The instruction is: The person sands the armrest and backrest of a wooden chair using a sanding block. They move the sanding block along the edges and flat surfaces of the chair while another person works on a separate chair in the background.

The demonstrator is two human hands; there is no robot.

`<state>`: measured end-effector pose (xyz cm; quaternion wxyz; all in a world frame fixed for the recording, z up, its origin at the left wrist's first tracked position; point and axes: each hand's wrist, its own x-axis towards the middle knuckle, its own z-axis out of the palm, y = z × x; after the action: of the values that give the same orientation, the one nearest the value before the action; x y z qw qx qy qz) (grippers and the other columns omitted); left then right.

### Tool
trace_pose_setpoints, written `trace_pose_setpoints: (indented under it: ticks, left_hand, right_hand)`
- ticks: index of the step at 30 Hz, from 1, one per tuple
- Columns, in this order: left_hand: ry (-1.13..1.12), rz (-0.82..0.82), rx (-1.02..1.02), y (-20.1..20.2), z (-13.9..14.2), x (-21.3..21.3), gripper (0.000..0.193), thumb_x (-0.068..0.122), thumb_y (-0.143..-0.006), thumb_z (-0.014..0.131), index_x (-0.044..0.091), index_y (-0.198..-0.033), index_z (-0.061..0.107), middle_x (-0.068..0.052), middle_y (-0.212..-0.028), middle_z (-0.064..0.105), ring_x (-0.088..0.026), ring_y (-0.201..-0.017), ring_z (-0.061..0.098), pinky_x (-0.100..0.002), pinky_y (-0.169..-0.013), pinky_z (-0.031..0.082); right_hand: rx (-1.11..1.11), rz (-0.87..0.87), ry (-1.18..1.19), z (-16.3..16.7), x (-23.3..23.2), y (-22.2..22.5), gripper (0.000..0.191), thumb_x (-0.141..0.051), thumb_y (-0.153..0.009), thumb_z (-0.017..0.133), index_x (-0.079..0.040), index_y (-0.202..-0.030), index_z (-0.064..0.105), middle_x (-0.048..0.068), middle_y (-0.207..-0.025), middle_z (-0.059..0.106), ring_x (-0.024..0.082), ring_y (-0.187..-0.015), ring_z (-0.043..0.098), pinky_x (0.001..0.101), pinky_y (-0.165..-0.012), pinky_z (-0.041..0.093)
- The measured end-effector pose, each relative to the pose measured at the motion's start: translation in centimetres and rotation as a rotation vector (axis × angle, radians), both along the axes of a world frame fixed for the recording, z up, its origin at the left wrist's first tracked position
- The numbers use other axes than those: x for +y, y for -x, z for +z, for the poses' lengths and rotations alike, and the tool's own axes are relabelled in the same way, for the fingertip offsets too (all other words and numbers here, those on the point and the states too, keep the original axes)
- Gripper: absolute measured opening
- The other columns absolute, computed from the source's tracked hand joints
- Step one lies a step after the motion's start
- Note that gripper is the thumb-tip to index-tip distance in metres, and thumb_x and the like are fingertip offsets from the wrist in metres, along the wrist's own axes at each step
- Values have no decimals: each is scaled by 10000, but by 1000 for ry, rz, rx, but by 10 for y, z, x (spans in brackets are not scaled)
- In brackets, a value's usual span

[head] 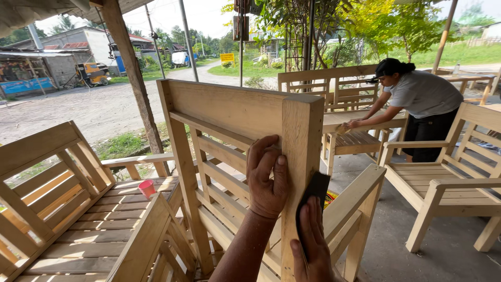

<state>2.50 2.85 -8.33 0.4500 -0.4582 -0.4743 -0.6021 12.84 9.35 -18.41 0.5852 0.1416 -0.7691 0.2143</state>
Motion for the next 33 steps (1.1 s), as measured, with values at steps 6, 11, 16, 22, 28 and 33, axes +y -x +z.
trace_pose_setpoints:
  ticks: [6,11,16,22,28,33]
  left_hand:
    - [-8,1,46,1,-2,-6,112,119,-1010,611,16,-996,653,-135,-1129,630,-320,-1036,590,-411,-928,492]
    - [0,2,117,9,-3,-11,48,97,-971,622,52,-964,638,-109,-1035,635,-311,-969,567,-425,-895,459]
    - [-18,-29,109,9,-7,-8,40,81,-972,614,47,-977,634,-113,-1036,631,-315,-962,559,-441,-895,447]
    - [-39,-42,115,11,-11,-5,60,95,-1001,602,46,-1004,638,-119,-1070,626,-324,-1021,569,-452,-947,461]
    - [-23,-58,117,12,-14,-2,91,122,-1029,593,45,-1025,641,-107,-1092,632,-317,-1051,569,-459,-979,454]
    - [19,-63,82,11,-18,-6,106,140,-1038,590,56,-1034,653,-98,-1110,626,-321,-1071,563,-466,-993,446]
  right_hand:
    - [139,-45,41,53,18,24,567,-257,-1143,331,60,-1608,265,313,-1699,239,448,-1618,222,503,-1329,217]
    - [117,-83,66,55,8,16,571,-272,-1153,334,51,-1616,250,311,-1703,235,442,-1612,237,483,-1313,249]
    - [-57,-184,434,-55,-57,-4,599,-219,-1034,384,31,-1576,338,282,-1665,320,431,-1545,308,506,-1245,269]
    - [40,-112,266,-12,-10,12,625,-371,-1146,328,62,-1594,279,262,-1694,290,401,-1595,261,463,-1285,231]
    - [-14,-126,350,-17,-37,-3,685,-389,-1116,269,69,-1619,189,264,-1707,236,399,-1599,205,472,-1284,195]
    - [-106,-236,447,-51,-65,-9,688,-425,-1085,267,35,-1597,252,251,-1693,262,375,-1577,235,466,-1271,201]
